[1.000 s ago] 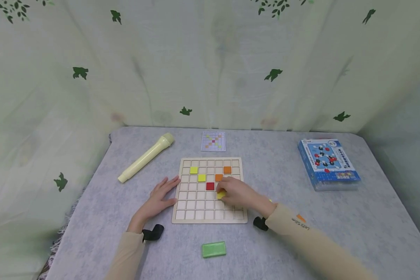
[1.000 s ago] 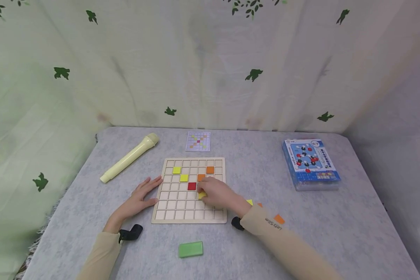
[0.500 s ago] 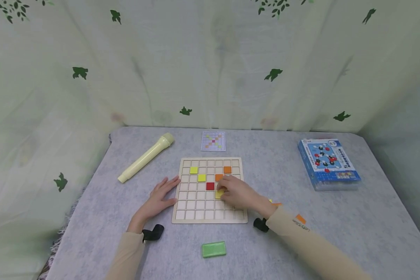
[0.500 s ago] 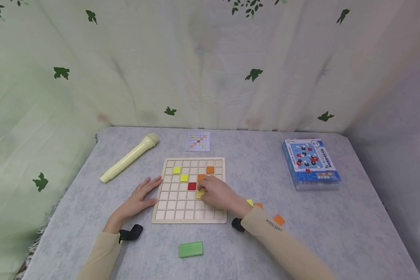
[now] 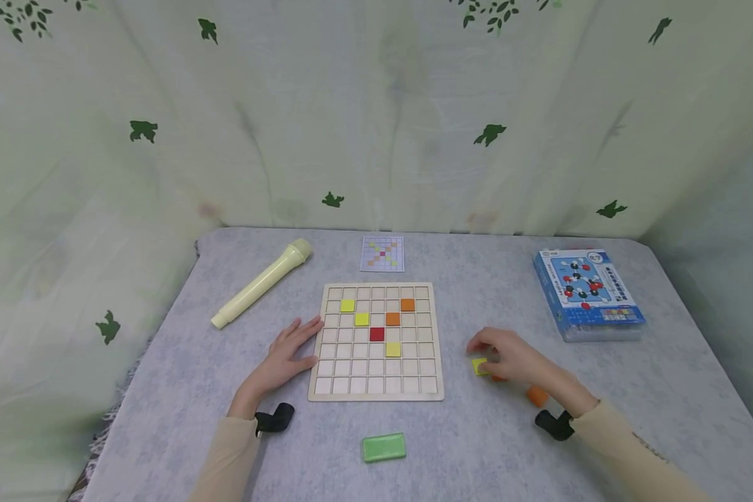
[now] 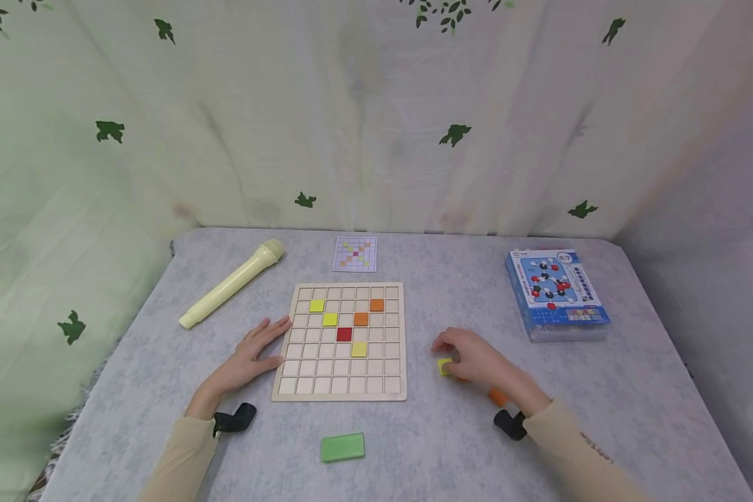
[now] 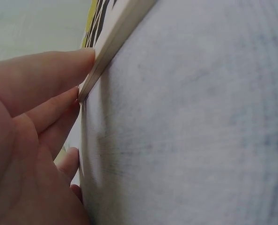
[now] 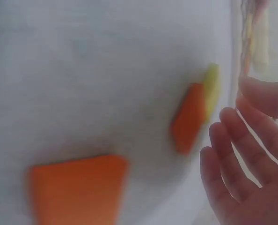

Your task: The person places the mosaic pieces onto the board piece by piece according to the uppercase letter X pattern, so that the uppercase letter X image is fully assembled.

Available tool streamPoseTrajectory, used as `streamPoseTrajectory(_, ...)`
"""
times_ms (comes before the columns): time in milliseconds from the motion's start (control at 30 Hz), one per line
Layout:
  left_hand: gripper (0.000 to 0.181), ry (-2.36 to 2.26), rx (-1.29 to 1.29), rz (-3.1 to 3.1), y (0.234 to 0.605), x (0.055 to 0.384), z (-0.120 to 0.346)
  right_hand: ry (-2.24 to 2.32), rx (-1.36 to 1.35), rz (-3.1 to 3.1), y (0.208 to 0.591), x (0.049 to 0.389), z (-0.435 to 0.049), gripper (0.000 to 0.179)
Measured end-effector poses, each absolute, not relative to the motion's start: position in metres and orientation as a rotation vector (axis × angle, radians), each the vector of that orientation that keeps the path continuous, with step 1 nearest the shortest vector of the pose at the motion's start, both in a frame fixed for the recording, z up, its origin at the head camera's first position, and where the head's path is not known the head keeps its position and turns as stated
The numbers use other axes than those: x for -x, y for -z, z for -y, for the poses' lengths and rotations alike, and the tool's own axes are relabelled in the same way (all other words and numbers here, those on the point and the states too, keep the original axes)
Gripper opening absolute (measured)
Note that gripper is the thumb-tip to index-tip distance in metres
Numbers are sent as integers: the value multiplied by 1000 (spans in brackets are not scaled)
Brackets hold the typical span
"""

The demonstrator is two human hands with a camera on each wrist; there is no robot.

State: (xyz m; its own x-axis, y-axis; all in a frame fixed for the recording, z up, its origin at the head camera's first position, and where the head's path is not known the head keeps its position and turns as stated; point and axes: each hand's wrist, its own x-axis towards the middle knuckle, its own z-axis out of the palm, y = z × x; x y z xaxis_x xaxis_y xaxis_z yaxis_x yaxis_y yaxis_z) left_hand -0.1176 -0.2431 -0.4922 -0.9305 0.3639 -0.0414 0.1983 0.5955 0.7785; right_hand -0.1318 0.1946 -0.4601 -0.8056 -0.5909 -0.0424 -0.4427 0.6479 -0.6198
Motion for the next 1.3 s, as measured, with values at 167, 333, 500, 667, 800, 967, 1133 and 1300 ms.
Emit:
streamPoseTrajectory(167, 63, -1251, -459, -2628, 493, 117, 243, 815, 848, -2656, 467, 121, -208, 26)
streamPoseTrajectory(333, 63, -1242, -456, -2634, 493, 118, 243, 771, 832, -2690, 467, 117, -210, 30)
streamPoseTrajectory(500, 63, -1238, -457, -2638, 494, 118, 243, 751, 812, -2695, 466, 114, -213, 34)
streamPoseTrajectory(667, 62, -1237, -461, -2641, 493, 117, 242, 805, 796, -2667, 467, 115, -217, 34)
streamPoseTrajectory(800, 63, -1236, -464, -2638, 491, 117, 242, 848, 796, -2669, 463, 116, -212, 30)
streamPoseTrajectory(967, 63, -1231, -454, -2634, 489, 117, 241, 872, 880, -2676, 451, 123, -187, 26)
streamPoseTrajectory(1133, 63, -1233, -457, -2631, 490, 118, 241, 924, 1000, -2625, 445, 135, -146, 23)
streamPoseTrajectory(1300, 64, -1228, -448, -2633, 491, 118, 242, 927, 1078, -2555, 449, 146, -95, 20)
